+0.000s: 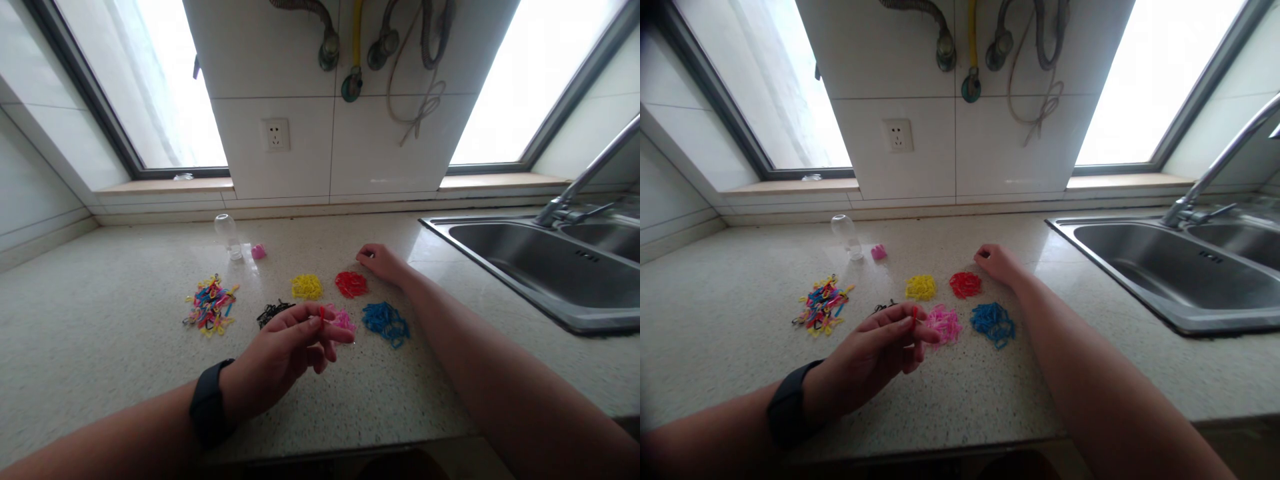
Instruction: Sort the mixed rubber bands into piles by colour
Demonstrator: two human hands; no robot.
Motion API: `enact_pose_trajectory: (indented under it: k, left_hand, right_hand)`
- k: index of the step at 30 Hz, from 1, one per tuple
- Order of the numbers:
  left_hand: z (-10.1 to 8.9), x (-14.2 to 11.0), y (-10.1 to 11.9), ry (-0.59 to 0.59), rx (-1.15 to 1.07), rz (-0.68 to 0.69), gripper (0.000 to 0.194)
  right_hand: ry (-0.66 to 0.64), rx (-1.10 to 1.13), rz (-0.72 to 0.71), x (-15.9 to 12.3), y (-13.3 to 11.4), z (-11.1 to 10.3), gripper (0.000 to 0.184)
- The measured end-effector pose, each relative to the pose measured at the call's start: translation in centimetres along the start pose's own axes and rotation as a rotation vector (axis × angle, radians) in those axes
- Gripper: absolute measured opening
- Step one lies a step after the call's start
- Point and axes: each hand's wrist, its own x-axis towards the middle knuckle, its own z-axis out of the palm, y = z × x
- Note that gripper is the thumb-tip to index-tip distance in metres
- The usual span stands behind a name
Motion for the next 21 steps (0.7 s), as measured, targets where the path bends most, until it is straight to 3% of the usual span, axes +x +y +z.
enact_pose_trajectory:
  k: [7, 10, 16, 21]
  left_hand:
    - [0.0, 0.2, 0.1, 0.029, 0.047, 0.005, 0.015]
    - [-0.3, 0.4, 0.1, 0.042, 0.191, 0.029, 0.017]
    - [-0.1, 1.2, 2.1, 0.082, 0.903, 0.158, 0.027]
    - [0.0, 4.4, 5.0, -0.065, 1.745, 0.506, 0.022]
  right_hand:
    - [-0.008, -0.015, 0.020, 0.1, 0.0, 0.0, 0.024]
    - [-0.007, -0.027, 0.023, 0.1, -0.1, 0.0, 0.024]
    - [-0.004, -0.031, 0.033, 0.0, -0.2, 0.0, 0.024]
    - [0.001, -0.045, 0.058, 0.0, -0.3, 0.0, 0.025]
